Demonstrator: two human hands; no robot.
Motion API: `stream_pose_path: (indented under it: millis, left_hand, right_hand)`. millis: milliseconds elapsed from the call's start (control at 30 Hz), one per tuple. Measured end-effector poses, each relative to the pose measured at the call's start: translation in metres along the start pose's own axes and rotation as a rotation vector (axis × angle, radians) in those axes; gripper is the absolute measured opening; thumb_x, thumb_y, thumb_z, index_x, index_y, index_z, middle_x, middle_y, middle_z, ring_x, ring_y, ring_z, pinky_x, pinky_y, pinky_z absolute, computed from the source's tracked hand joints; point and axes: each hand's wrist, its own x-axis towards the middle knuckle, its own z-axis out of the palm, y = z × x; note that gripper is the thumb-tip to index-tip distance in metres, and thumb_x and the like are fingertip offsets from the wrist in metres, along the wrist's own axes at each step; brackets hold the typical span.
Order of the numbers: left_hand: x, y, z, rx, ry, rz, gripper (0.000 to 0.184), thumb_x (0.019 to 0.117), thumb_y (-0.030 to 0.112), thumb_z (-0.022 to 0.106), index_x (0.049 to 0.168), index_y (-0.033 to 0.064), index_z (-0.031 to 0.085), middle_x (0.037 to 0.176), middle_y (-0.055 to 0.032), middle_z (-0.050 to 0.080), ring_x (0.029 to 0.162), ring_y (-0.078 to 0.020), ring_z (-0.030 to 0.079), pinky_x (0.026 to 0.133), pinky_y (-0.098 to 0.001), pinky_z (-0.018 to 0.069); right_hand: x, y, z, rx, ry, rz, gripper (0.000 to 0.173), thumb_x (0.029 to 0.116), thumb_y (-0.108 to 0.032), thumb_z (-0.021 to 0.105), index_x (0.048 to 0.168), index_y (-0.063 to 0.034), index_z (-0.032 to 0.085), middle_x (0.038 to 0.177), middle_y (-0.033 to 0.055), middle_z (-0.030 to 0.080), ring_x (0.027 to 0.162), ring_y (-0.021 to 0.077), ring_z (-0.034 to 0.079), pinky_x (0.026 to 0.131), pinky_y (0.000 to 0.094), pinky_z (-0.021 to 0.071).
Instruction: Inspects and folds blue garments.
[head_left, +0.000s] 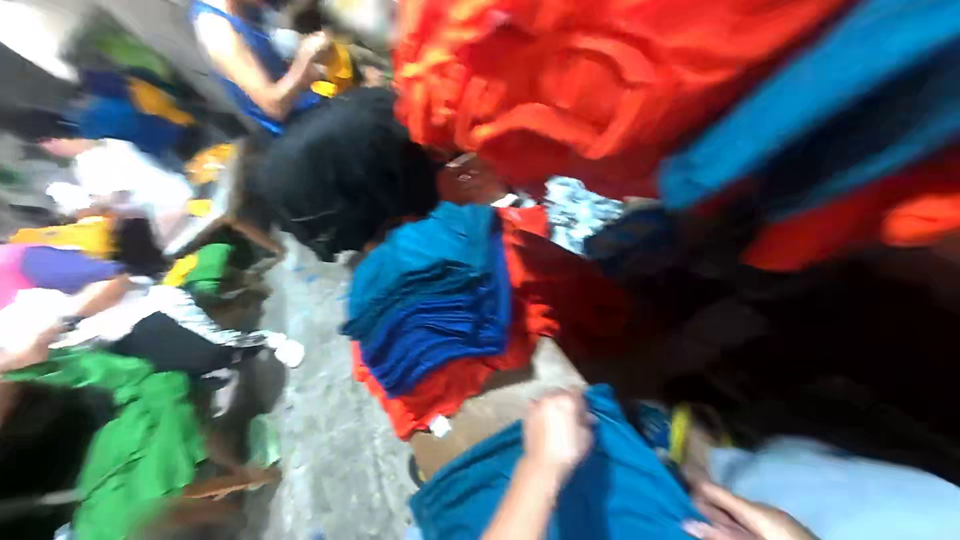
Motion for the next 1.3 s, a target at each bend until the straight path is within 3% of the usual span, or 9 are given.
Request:
stream_pose_path:
  millis: [100, 200, 400, 567, 667, 767, 1067, 1233, 1300]
  left_hand:
    - [0.009, -0.006, 0.002, -0.104, 0.058, -0.029, 0.026, 0.104, 0.019, 0.057, 0.118, 0.001, 0.069, 0.114, -0.0165, 0.071, 0.11, -0.029, 0.068, 0.1, -0.0484, 0.0517]
    - [0.009, -0.01, 0.007, -0.14, 0.258, 0.006, 0.02, 0.1032, 0.01, 0.055, 0.113, -0.0007, 0.069, 0.111, -0.0184, 0.069, 0.106, -0.0313, 0.067, 0.096, -0.0501, 0.0525]
    - [-0.001, -0.018, 0.016, -0.161, 0.464, 0.137, 0.012, 0.0983, 0.013, 0.066, 0.102, 0.0022, 0.07, 0.093, -0.0121, 0.067, 0.079, -0.0238, 0.065, 0.074, -0.0438, 0.0553]
    - [0.004, -0.001, 0.019, 0.135, 0.217, 0.257, 0.022, 0.1014, 0.016, 0.062, 0.117, 0.0028, 0.071, 0.111, -0.0207, 0.068, 0.103, -0.0389, 0.067, 0.088, -0.0561, 0.0544]
    - [-0.009, -0.007, 0.03, 0.223, 0.333, 0.397, 0.011, 0.0975, 0.01, 0.064, 0.104, 0.004, 0.071, 0.1, -0.0177, 0.067, 0.09, -0.036, 0.069, 0.073, -0.0512, 0.0576]
    - [-0.015, -0.01, 0.027, 0.164, 0.338, 0.427, 0.011, 0.0963, 0.006, 0.064, 0.104, 0.0005, 0.07, 0.102, -0.0176, 0.065, 0.092, -0.0347, 0.067, 0.077, -0.0504, 0.0577]
    - [-0.001, 0.014, 0.018, 0.138, 0.047, -0.033, 0.027, 0.1022, 0.031, 0.062, 0.112, 0.0076, 0.071, 0.111, -0.0134, 0.067, 0.105, -0.0294, 0.066, 0.093, -0.0485, 0.053]
    - [0.005, 0.03, 0.01, 0.268, -0.077, -0.067, 0.026, 0.1051, 0.024, 0.056, 0.119, 0.0057, 0.068, 0.122, -0.0149, 0.066, 0.118, -0.0306, 0.062, 0.101, -0.0484, 0.0488]
    - [0.007, 0.029, 0.007, 0.274, 0.003, -0.026, 0.025, 0.1054, 0.02, 0.054, 0.118, 0.0044, 0.069, 0.12, -0.0167, 0.066, 0.116, -0.0329, 0.063, 0.099, -0.0502, 0.0503]
  right_hand:
    - [0.004, 0.0, 0.001, 0.002, 0.004, 0.024, 0.03, 0.0983, -0.02, 0.067, 0.112, 0.0069, 0.063, 0.088, 0.0233, 0.065, 0.081, 0.0369, 0.065, 0.077, 0.0559, 0.0522]
    - [0.004, 0.001, -0.002, -0.01, -0.043, 0.034, 0.03, 0.0996, -0.02, 0.066, 0.112, 0.0072, 0.062, 0.086, 0.0213, 0.063, 0.079, 0.0339, 0.062, 0.076, 0.0513, 0.0513]
    - [0.0, -0.003, -0.007, -0.069, -0.129, 0.078, 0.05, 0.0956, -0.041, 0.069, 0.115, 0.0037, 0.059, 0.087, 0.0176, 0.06, 0.079, 0.0326, 0.06, 0.075, 0.0521, 0.0493]
    - [0.006, -0.013, -0.009, -0.034, -0.112, 0.091, 0.037, 0.0966, -0.026, 0.072, 0.112, 0.0059, 0.06, 0.085, 0.0162, 0.06, 0.078, 0.0272, 0.059, 0.076, 0.0451, 0.0497]
    - [0.001, -0.007, -0.004, -0.034, -0.099, 0.065, 0.033, 0.095, -0.024, 0.074, 0.107, 0.0033, 0.06, 0.079, 0.0114, 0.057, 0.073, 0.0212, 0.056, 0.07, 0.0395, 0.049]
    - [0.005, -0.009, -0.008, -0.018, -0.107, 0.074, 0.035, 0.0959, -0.025, 0.073, 0.111, 0.0041, 0.059, 0.08, 0.0111, 0.056, 0.072, 0.0208, 0.055, 0.071, 0.0392, 0.0479]
    - [0.008, -0.014, -0.009, -0.034, -0.175, 0.114, 0.039, 0.0984, -0.026, 0.07, 0.116, 0.0059, 0.057, 0.086, 0.0155, 0.057, 0.08, 0.0265, 0.057, 0.077, 0.0434, 0.0481]
    - [0.009, -0.013, -0.009, -0.04, -0.189, 0.134, 0.04, 0.0987, -0.028, 0.069, 0.117, 0.0048, 0.056, 0.089, 0.0178, 0.058, 0.082, 0.0297, 0.058, 0.08, 0.0473, 0.0484]
    - [0.009, -0.012, -0.009, -0.036, -0.189, 0.128, 0.039, 0.0985, -0.027, 0.069, 0.118, 0.0047, 0.056, 0.09, 0.0183, 0.06, 0.083, 0.0297, 0.06, 0.08, 0.0471, 0.0494]
